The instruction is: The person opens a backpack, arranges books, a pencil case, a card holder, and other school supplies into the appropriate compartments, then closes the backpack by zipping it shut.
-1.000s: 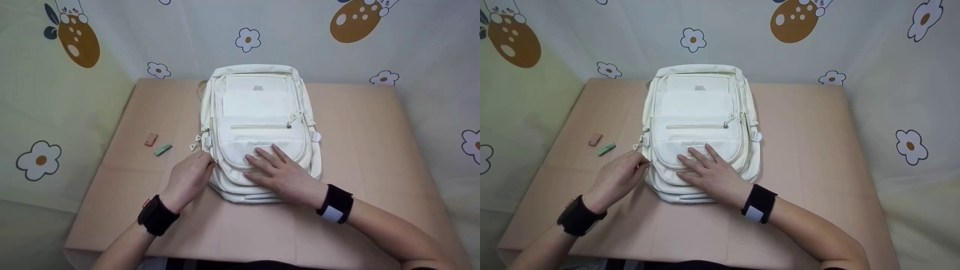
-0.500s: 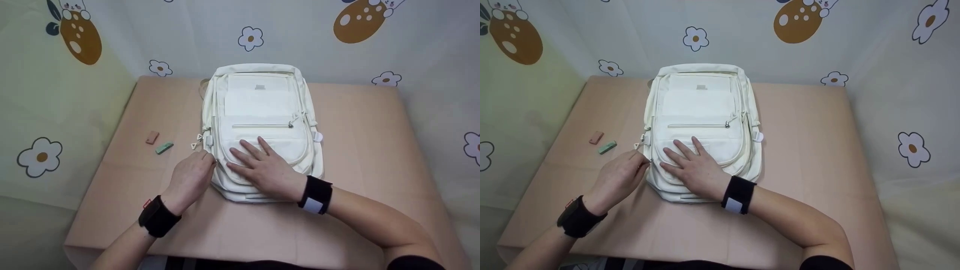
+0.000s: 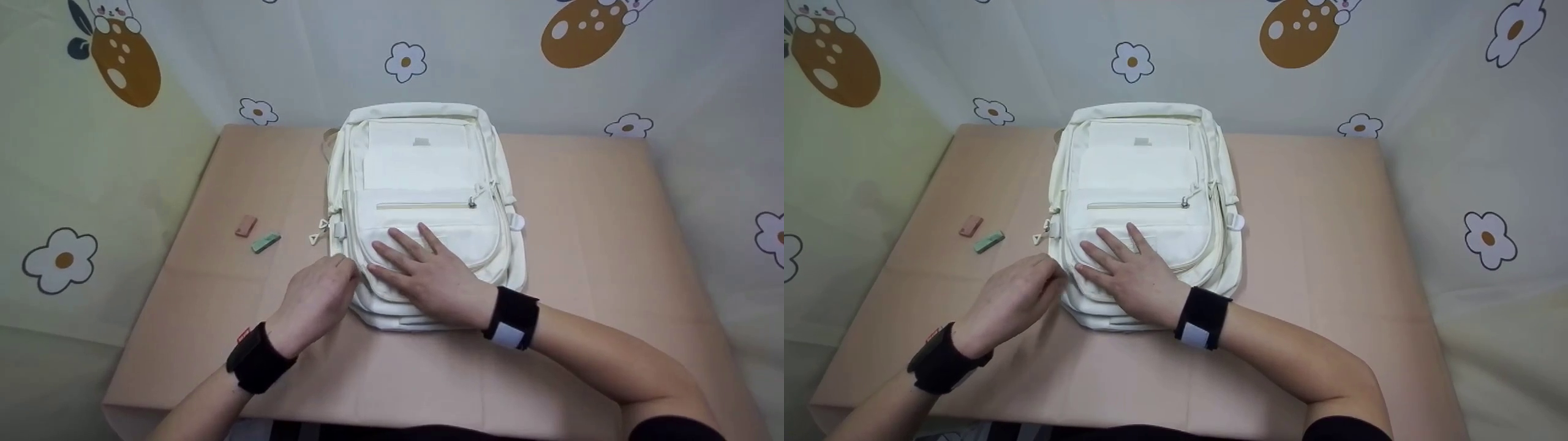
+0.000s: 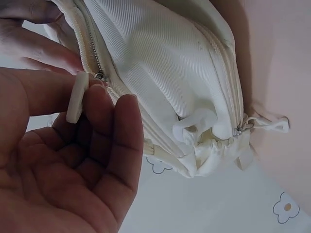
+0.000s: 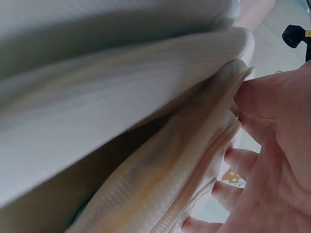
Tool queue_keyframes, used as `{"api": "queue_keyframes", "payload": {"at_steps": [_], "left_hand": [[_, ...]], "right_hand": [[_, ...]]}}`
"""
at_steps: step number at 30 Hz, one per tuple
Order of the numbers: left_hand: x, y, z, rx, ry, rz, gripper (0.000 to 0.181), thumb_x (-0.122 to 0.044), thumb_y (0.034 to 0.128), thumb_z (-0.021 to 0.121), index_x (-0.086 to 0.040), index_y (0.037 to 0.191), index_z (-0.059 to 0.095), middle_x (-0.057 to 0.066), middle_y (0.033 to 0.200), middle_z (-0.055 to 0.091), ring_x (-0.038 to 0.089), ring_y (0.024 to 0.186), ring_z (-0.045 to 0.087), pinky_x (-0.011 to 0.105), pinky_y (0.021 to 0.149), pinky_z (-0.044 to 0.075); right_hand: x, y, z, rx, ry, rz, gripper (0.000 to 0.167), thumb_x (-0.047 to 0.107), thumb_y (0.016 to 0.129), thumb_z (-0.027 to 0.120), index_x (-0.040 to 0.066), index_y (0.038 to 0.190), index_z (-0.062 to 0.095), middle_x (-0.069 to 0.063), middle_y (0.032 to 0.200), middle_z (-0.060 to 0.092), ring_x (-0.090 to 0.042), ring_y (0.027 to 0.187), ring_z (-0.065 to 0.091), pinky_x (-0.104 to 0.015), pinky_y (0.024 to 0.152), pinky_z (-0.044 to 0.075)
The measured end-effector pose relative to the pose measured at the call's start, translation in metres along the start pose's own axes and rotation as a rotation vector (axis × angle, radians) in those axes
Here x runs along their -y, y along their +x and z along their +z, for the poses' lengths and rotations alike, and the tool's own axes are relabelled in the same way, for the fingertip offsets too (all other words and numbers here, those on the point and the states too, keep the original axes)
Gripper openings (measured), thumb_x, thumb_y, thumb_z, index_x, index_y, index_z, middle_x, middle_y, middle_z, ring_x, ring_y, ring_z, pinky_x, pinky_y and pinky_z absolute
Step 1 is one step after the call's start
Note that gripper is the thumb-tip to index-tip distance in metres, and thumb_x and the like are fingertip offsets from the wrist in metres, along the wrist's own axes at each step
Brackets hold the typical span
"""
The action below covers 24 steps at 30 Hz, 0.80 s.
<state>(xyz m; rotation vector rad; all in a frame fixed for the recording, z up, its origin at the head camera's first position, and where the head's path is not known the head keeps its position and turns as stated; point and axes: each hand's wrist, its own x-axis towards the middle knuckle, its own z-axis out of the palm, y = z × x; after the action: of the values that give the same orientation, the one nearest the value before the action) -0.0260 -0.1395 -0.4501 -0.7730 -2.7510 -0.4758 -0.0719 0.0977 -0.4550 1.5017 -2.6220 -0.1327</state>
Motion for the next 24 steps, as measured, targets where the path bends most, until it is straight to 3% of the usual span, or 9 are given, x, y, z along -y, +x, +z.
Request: {"api": "queue_keyframes", "payload": {"at_steps": [5,9,16,24], "left_hand": [[-0.011,-0.003,0.007,0.059,-0.098,0.072,0.006,-0.01,0.0967,0.068,-0.012,0.091,0.065,-0.003,0.08,0.061,0.016,0.07,0.059,0.032,0.057,0.049],[-0.013,-0.003,0.009,0.051,-0.113,0.043,0.01,-0.01,0.0949,0.071,-0.014,0.089,0.064,-0.005,0.079,0.058,0.014,0.069,0.056,0.031,0.057,0.047],[-0.01,-0.005,0.01,0.097,-0.141,0.019,0.013,-0.011,0.0946,0.071,-0.017,0.088,0.063,-0.007,0.08,0.057,0.011,0.07,0.054,0.029,0.059,0.046],[-0.007,-0.007,0.006,0.131,-0.199,-0.015,0.007,-0.011,0.0934,0.074,-0.015,0.091,0.069,-0.008,0.083,0.06,0.01,0.074,0.057,0.03,0.064,0.049]], "right_hand": [[0.0,0.002,0.001,-0.028,0.0,0.005,0.053,0.026,0.105,0.047,0.028,0.158,0.041,-0.005,0.169,0.021,-0.033,0.156,0.01,-0.063,0.12,0.012],[0.0,0.0,0.003,-0.038,0.014,0.003,0.054,0.025,0.104,0.048,0.027,0.158,0.04,-0.006,0.169,0.021,-0.034,0.156,0.01,-0.063,0.12,0.011],[-0.005,-0.016,0.005,-0.093,0.046,0.0,0.053,0.021,0.106,0.047,0.02,0.159,0.039,-0.008,0.166,0.028,-0.032,0.155,0.017,-0.057,0.122,0.015],[-0.026,-0.056,0.008,-0.262,0.089,0.05,0.048,0.009,0.099,0.058,0.007,0.147,0.055,-0.015,0.155,0.046,-0.034,0.146,0.038,-0.05,0.117,0.031]]}}
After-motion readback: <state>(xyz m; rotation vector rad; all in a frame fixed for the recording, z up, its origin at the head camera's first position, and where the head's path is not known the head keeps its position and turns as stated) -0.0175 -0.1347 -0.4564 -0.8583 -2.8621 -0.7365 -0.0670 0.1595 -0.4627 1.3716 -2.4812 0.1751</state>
